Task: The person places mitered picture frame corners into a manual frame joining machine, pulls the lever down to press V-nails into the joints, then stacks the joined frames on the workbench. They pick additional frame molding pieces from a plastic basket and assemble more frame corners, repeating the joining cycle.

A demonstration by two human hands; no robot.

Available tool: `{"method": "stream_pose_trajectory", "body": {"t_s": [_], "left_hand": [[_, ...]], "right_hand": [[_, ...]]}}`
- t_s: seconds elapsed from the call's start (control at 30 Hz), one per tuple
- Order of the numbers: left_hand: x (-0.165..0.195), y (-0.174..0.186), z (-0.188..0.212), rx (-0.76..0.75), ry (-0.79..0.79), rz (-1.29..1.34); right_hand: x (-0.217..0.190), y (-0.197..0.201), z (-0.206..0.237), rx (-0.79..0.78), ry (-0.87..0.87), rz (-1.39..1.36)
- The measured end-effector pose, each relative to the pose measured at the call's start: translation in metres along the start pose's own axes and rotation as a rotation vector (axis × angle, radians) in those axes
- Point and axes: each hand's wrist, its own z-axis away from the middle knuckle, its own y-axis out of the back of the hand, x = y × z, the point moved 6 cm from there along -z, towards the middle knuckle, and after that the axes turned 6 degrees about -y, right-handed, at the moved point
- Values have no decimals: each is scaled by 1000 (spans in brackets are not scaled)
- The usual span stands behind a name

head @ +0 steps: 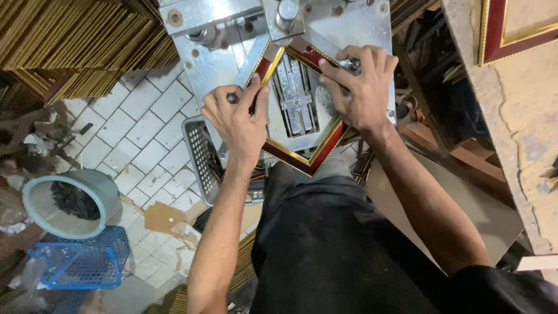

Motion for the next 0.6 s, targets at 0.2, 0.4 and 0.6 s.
{"method": "stream_pose_trajectory", "body": {"t_s": [0.2,0.4,0.6], "left_hand": [[-12,-9,-5,33,-14,-50],[-1,2,129,423,388,282],[46,-33,204,-43,868,874]], "right_hand": [[13,-6,-7,93,-2,-8],[-6,-4,56,-94,-103,105],[-38,33,167,-481,445,-67]]}}
